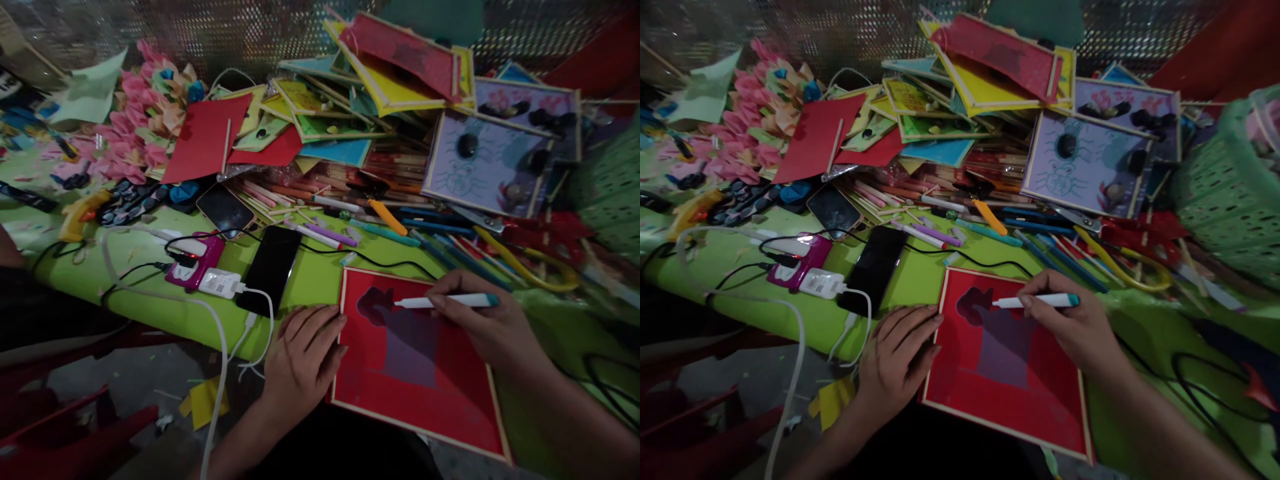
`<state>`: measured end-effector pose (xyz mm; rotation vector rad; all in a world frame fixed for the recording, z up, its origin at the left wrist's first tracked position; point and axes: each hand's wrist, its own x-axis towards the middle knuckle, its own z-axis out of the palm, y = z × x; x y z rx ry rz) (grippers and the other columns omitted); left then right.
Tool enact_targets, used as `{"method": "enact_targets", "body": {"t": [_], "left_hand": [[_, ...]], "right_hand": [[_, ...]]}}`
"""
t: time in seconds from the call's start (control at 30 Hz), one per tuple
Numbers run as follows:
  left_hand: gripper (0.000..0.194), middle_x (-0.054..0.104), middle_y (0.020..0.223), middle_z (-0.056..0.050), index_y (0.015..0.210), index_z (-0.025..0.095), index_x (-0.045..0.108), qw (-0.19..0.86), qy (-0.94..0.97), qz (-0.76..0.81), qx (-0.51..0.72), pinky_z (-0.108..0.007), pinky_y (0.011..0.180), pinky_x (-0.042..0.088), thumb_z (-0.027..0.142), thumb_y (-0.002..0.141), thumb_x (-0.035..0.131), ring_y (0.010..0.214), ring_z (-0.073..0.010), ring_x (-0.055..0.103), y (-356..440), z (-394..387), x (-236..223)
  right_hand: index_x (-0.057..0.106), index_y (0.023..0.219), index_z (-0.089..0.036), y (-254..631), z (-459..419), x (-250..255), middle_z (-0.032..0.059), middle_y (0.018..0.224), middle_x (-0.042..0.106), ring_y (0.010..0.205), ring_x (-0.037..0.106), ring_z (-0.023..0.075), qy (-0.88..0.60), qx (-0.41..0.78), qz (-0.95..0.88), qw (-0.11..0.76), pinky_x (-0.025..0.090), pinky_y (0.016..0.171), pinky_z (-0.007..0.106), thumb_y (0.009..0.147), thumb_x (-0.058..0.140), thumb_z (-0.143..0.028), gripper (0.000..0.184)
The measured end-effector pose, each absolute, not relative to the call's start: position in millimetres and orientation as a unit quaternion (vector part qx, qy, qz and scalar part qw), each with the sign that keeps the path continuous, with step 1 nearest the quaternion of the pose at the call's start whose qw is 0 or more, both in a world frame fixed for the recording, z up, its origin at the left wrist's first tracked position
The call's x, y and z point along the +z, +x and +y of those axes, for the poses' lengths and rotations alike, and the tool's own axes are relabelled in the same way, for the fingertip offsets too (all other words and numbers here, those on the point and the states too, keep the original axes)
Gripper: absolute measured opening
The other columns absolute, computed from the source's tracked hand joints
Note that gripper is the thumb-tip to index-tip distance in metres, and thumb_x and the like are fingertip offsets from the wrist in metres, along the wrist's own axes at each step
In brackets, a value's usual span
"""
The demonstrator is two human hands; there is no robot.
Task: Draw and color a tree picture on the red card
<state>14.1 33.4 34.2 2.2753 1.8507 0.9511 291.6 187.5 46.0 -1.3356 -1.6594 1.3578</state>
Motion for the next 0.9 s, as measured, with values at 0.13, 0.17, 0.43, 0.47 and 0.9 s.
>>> {"method": "enact_targets", "body": {"t": [0.13, 0.17, 0.43, 0.47, 0.9], "left_hand": [[0.030, 0.083, 0.138, -0.006, 0.139, 0.019, 0.075, 0.034, 0.740, 0.599, 0.304, -0.042, 0.120, 0.051, 0.023, 0.114, 0.059, 0.126, -0.0242, 0.075, 13.6, 33.3, 34.7], [0.030, 0.083, 0.138, -0.006, 0.139, 0.019, 0.075, 0.033, 0.740, 0.599, 0.304, -0.042, 0.119, 0.052, 0.024, 0.114, 0.059, 0.126, -0.0242, 0.075, 13.6, 33.4, 34.9], [0.030, 0.083, 0.138, -0.006, 0.140, 0.020, 0.074, 0.037, 0.738, 0.603, 0.300, -0.043, 0.117, 0.054, 0.023, 0.113, 0.060, 0.126, -0.0246, 0.076, 14.3, 33.4, 35.0], [0.030, 0.083, 0.138, -0.006, 0.140, 0.020, 0.074, 0.037, 0.738, 0.603, 0.300, -0.044, 0.118, 0.054, 0.023, 0.113, 0.060, 0.127, -0.0247, 0.076, 14.3, 33.3, 34.8], [0.031, 0.083, 0.139, -0.006, 0.141, 0.019, 0.074, 0.037, 0.739, 0.601, 0.302, -0.043, 0.121, 0.050, 0.022, 0.114, 0.060, 0.128, -0.0247, 0.075, 13.9, 32.1, 33.5]], "right_hand": [[0.078, 0.075, -0.024, 288.6, 187.9, 52.1, 0.0012, 0.063, 0.066, 0.056, 0.052, 0.0154, -0.499, 0.519, -0.629, 0.295, 0.039, 0.053, 0.028, 0.084, 0.089, -0.058, 0.036], [0.079, 0.075, -0.024, 288.4, 187.9, 52.9, 0.0013, 0.063, 0.066, 0.056, 0.052, 0.0155, -0.499, 0.521, -0.627, 0.294, 0.039, 0.053, 0.028, 0.083, 0.089, -0.058, 0.036], [0.079, 0.075, -0.025, 288.6, 187.1, 53.0, 0.0019, 0.062, 0.066, 0.055, 0.051, 0.0170, -0.502, 0.525, -0.627, 0.282, 0.041, 0.053, 0.030, 0.082, 0.089, -0.061, 0.038], [0.079, 0.075, -0.025, 288.6, 187.1, 52.8, 0.0021, 0.062, 0.066, 0.056, 0.052, 0.0170, -0.502, 0.524, -0.627, 0.282, 0.042, 0.053, 0.030, 0.082, 0.089, -0.060, 0.038], [0.080, 0.075, -0.025, 286.6, 187.6, 56.5, 0.0025, 0.062, 0.067, 0.055, 0.052, 0.0162, -0.497, 0.521, -0.636, 0.279, 0.038, 0.051, 0.028, 0.084, 0.088, -0.059, 0.037]]}}
